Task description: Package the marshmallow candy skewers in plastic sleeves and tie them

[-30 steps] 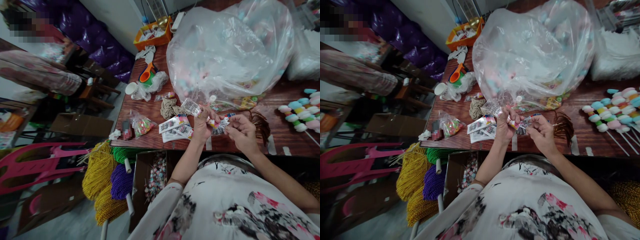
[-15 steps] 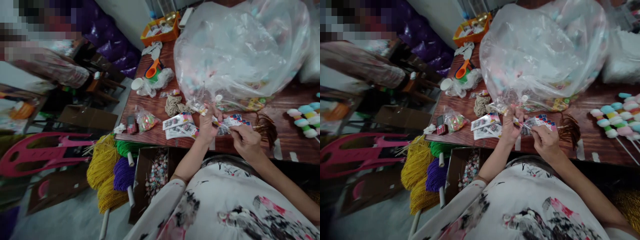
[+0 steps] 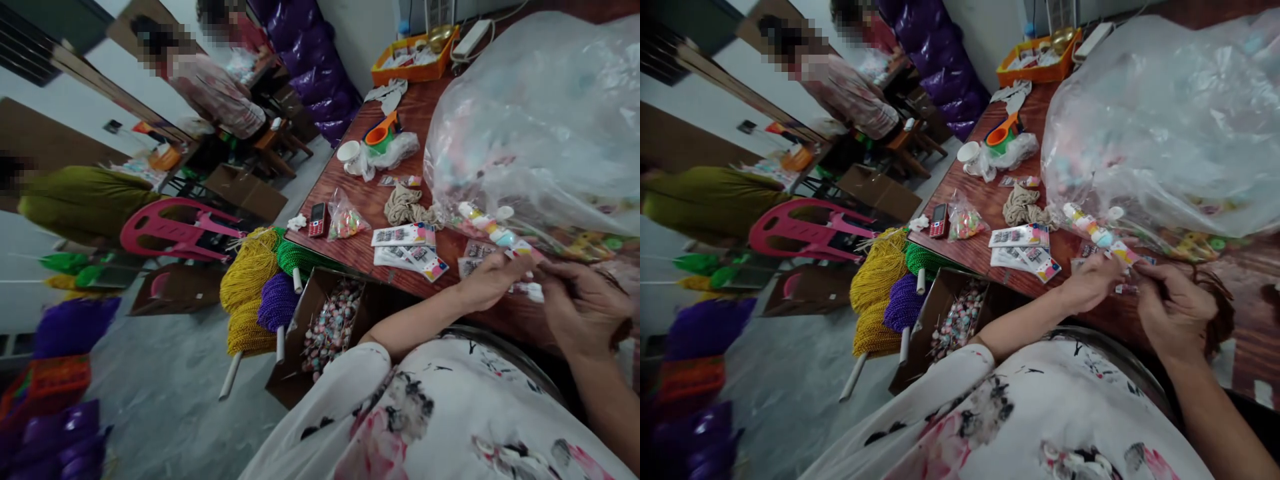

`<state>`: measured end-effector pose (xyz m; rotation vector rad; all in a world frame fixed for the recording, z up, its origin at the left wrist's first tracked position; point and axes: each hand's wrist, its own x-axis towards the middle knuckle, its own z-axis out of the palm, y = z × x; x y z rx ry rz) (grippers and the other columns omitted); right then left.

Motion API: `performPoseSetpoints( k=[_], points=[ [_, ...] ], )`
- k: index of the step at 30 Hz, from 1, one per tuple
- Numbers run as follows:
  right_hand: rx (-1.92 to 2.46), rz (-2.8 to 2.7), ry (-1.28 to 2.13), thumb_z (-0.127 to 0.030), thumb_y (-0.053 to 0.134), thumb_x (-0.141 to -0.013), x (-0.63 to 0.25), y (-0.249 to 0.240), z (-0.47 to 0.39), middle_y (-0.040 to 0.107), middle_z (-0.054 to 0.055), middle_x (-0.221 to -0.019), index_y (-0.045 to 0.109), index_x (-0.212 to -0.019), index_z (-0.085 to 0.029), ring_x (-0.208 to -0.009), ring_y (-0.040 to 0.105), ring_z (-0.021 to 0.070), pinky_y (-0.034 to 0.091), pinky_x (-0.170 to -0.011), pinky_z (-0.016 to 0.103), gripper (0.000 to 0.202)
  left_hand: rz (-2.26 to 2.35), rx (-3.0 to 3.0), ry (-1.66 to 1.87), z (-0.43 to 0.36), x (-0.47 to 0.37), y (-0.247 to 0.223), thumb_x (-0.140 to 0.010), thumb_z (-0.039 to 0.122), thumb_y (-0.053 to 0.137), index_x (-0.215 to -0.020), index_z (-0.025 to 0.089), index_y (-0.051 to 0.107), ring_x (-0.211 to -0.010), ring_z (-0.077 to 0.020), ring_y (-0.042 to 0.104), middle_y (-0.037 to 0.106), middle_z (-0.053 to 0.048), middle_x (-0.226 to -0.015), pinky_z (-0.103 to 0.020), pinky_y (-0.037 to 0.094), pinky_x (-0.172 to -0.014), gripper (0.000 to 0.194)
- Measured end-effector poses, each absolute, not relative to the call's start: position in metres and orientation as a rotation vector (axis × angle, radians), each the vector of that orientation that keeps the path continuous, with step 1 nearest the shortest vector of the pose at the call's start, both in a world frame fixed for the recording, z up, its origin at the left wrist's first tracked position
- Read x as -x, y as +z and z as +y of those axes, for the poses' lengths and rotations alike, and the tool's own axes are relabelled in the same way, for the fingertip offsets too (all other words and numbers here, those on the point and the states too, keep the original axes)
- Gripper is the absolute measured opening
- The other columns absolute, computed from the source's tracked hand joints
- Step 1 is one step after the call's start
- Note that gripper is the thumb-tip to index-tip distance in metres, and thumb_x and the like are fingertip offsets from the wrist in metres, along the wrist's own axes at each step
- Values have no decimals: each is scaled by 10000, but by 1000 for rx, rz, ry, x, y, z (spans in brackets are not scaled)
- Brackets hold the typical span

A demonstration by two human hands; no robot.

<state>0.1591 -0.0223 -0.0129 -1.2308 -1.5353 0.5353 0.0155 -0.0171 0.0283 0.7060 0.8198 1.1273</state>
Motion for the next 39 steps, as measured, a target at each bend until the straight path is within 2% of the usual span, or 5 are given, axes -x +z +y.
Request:
performPoseSetpoints(
  k=[7,15,31,36,39],
  points=[
    [1104,-1952,692,-282,673,-826,-209,46,6,749,37,-782,747,-821,-235,-672,680,189,512,-611,324,87,1026,-1781,1017,-24,52,94,-699,382,811,-896,232,716,-1085,-285,613,700,-102,-994,-409,422,-1022,266],
    [1067,-1341,1097,-354,715,-803,-187,62,12,636,-23,-695,712,-910,-243,-498,494,80,369,-422,218,154,924,-1176,736,-10,20,48,-796,578,657,-822,128,666,-559,-92,543,612,-4,-676,-201,381,-535,451],
    [911,-1274,1551,-428,790,-722,-169,33,-25,589,-34,-596,646,-771,-194,-479,528,108,473,-465,261,279,616,-788,369,-20,17,38,-689,566,793,-855,102,661,-523,-75,547,638,-36,-687,-189,383,-488,510],
    [1087,-1697,654,-432,772,-758,-185,39,-26,694,60,-1021,640,-1137,-269,-888,651,215,549,-777,390,433,590,-664,438,-15,17,34,-669,450,832,-741,122,608,-596,-119,604,635,-35,-661,-242,486,-612,404],
    [981,-2301,96,-344,659,-878,-199,46,-36,670,24,-1236,612,-1232,-364,-1204,552,262,369,-1048,507,357,583,-680,338,-19,19,29,-658,488,819,-734,125,584,-560,-141,614,632,-39,-626,-285,515,-632,439]
  ],
)
